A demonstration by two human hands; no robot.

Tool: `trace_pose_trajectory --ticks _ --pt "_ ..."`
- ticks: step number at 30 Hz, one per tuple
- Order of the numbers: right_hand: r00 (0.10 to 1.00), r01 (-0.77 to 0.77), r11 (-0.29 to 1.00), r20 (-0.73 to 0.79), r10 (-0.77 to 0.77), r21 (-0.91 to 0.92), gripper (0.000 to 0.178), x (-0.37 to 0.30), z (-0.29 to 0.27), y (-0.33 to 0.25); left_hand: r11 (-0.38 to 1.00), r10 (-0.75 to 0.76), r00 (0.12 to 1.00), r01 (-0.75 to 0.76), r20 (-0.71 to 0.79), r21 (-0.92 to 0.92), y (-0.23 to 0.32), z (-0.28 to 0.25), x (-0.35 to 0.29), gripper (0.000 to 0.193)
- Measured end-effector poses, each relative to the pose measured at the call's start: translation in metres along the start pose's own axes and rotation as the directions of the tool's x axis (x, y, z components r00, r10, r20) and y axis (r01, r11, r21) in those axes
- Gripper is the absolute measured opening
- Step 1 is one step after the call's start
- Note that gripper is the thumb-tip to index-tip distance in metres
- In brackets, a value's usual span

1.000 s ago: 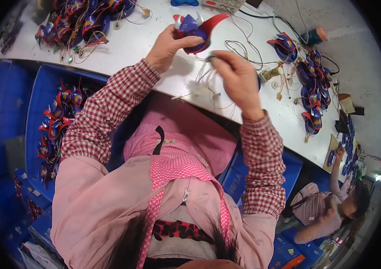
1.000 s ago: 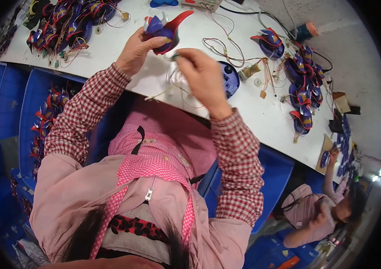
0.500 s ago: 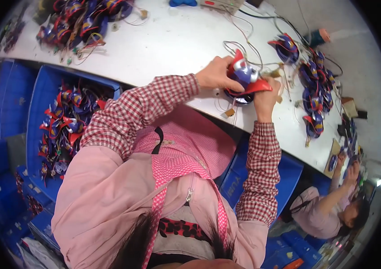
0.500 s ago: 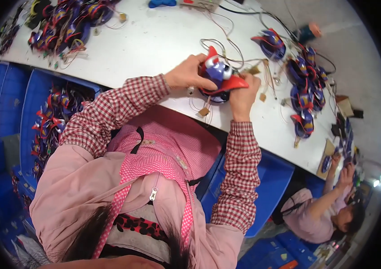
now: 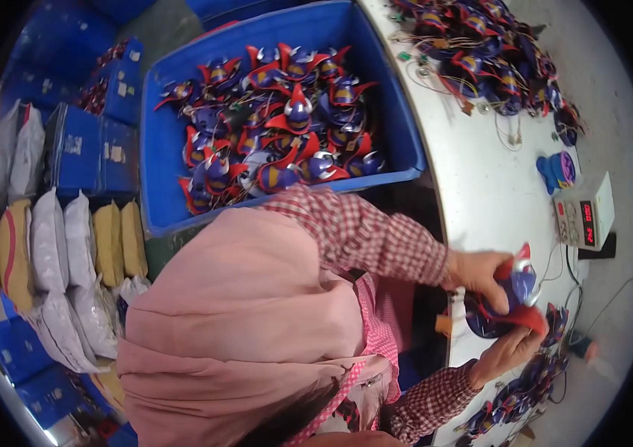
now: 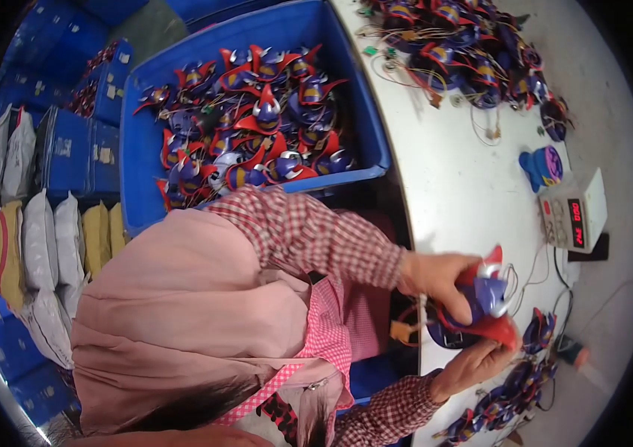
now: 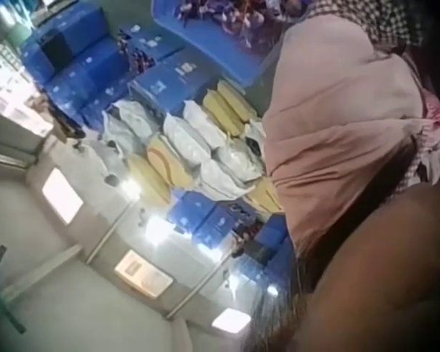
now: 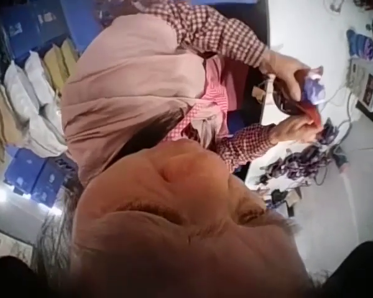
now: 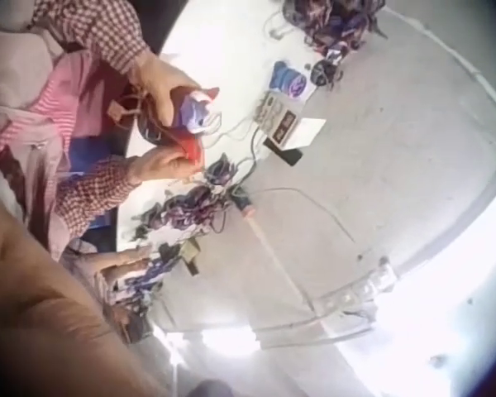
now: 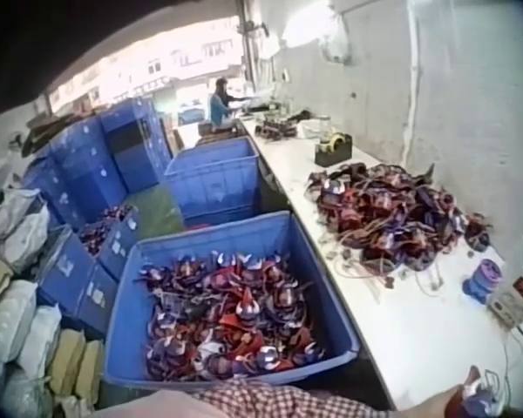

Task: Assembling small electronic toy components by connecting wires and attaching plastic housing parts on a factory workbench.

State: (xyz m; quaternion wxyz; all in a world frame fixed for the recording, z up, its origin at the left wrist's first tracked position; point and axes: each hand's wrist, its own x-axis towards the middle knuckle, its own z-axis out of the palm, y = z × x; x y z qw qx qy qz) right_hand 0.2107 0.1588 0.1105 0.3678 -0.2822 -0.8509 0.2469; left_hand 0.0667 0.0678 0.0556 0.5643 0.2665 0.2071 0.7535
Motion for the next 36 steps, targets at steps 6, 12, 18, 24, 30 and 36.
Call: trace_pose_trajectory --ticks 6,12,18,24,30,36 --pt "0.928 -0.333 0.842 0.305 0.213 0.425 0.026 0.011 0.050 -0.083 0.996 0.044 0.966 -0.022 -0.255 0.088 0.151 -0.055 -0.105 0.049" --pt "0.723 -0.478 0.835 0.661 0.199 0.271 0.022 -0.017 0.082 -0.051 0.753 0.332 0.817 0.072 -0.471 0.654 0.205 -0.169 -0.187 0.065" --pt "0.686 -0.405 0.904 0.699 0.203 0.136 0.023 -0.046 0.095 -0.025 0.586 0.159 0.910 0.226 -0.384 0.778 0.171 -0.267 -0.208 0.075" --pt "0.771 -0.220 0.966 0.631 0.088 0.134 0.025 -0.051 0.070 -0.006 -0.373 0.152 0.926 0.378 -0.346 0.847 0.173 -0.295 -0.249 0.070" --pt "0.891 -0.453 0.796 0.185 0.414 0.401 0.019 -0.068 -0.033 0.048 -0.315 0.421 0.834 0.504 -0.357 0.804 0.188 -0.217 -0.195 0.055" --pt "0.799 -0.366 0.729 -0.207 0.565 0.578 0.014 -0.063 -0.112 0.126 0.065 -0.112 0.993 -0.023 0.031 0.998 0.090 -0.042 0.013 0.027"
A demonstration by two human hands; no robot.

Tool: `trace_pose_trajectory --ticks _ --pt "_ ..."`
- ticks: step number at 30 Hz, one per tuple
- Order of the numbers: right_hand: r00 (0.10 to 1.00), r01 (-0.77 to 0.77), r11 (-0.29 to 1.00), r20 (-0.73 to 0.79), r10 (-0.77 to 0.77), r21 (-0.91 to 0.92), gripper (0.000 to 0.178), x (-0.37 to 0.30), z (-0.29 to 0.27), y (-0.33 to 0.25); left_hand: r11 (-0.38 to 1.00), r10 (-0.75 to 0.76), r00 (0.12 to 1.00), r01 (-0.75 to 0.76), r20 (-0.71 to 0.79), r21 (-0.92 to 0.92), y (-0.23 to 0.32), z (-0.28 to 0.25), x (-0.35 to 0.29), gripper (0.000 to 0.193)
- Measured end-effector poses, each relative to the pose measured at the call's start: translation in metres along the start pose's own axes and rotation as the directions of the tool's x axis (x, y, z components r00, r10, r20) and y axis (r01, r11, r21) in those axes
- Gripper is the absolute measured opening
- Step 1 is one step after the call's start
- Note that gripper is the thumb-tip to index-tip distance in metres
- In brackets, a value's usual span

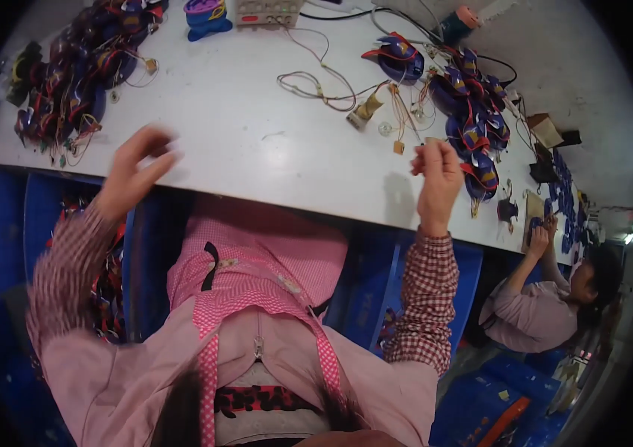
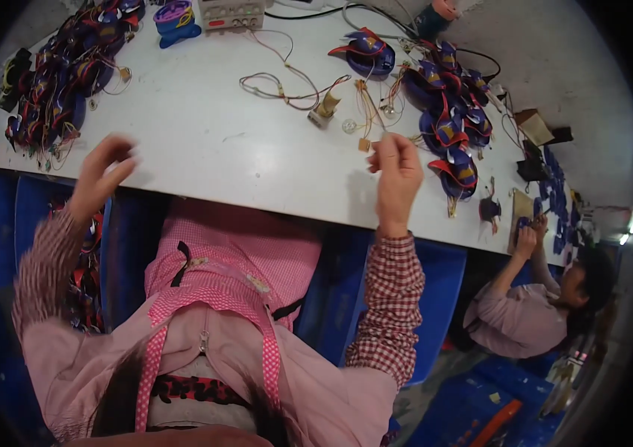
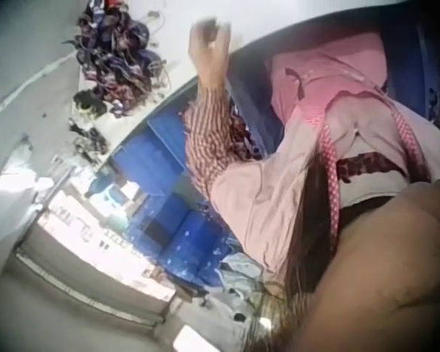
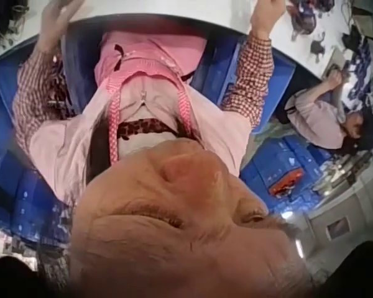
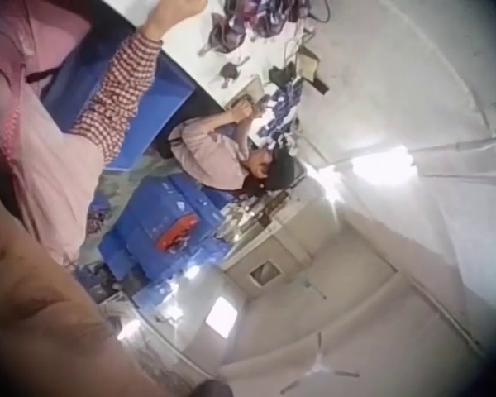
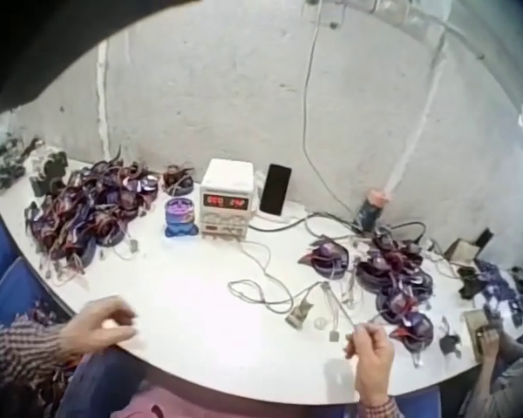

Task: Assembling small electronic toy components by connecting wires and attaching plastic housing parts on a factory workbench.

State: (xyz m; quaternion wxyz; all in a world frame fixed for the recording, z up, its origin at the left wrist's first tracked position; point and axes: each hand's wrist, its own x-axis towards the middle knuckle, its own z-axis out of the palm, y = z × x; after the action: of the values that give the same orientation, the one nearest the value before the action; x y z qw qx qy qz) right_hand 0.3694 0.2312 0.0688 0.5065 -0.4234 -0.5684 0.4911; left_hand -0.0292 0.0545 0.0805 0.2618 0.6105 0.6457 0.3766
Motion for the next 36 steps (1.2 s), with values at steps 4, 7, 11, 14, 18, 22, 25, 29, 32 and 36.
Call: trace_pose_trajectory --ticks 4,7,11,14,18,22,25,29,32,36 --pt "0.996 0.058 0.993 -0.065 -0.065 -0.105 0.016 0.049 -0.029 -0.014 0.824 0.533 0.830 -0.554 0.165 0.120 0.061 0.099 0.172 0.038" --pt "0.999 0.039 0.981 0.030 -0.034 -0.188 0.018 0.092 -0.036 -0.012 0.626 0.640 0.713 -0.699 0.285 0.344 0.079 0.163 0.292 0.067" --pt "0.991 0.081 0.812 0.137 -0.002 -0.578 0.024 0.171 -0.046 0.002 0.507 0.469 0.749 -0.662 0.468 0.552 0.103 0.212 0.368 0.091" --pt "0.940 0.340 0.602 0.284 -0.190 -0.722 0.026 0.234 -0.044 0.022 0.481 0.361 0.744 -0.666 0.563 0.570 0.102 0.230 0.393 0.093" --pt "0.785 0.612 0.163 0.570 -0.243 -0.774 0.028 0.295 -0.033 0.066 0.524 0.264 0.725 -0.662 0.637 0.536 0.089 0.240 0.408 0.090" --pt "0.820 0.572 0.072 0.570 -0.054 -0.817 0.029 0.312 -0.025 0.082 0.516 0.296 0.720 -0.673 0.627 0.530 0.082 0.237 0.404 0.082" --pt "0.866 0.454 0.251 0.489 0.100 -0.855 0.030 0.310 -0.015 0.061 0.519 0.349 0.749 -0.655 0.564 0.549 0.082 0.218 0.394 0.076" --pt "0.937 0.337 0.491 0.339 -0.088 -0.803 0.031 0.282 -0.036 0.007 0.502 0.502 0.762 -0.641 0.409 0.580 0.108 0.188 0.374 0.069" --pt "0.898 0.356 0.384 0.197 -0.394 -0.852 0.031 0.270 -0.076 -0.031 0.408 0.647 0.705 -0.641 0.289 0.650 0.138 0.164 0.366 0.067" --pt "0.908 0.147 0.706 -0.189 -0.374 -0.692 0.033 0.246 -0.113 -0.080 0.469 0.720 0.656 -0.700 0.226 0.538 0.203 0.124 0.352 0.062"
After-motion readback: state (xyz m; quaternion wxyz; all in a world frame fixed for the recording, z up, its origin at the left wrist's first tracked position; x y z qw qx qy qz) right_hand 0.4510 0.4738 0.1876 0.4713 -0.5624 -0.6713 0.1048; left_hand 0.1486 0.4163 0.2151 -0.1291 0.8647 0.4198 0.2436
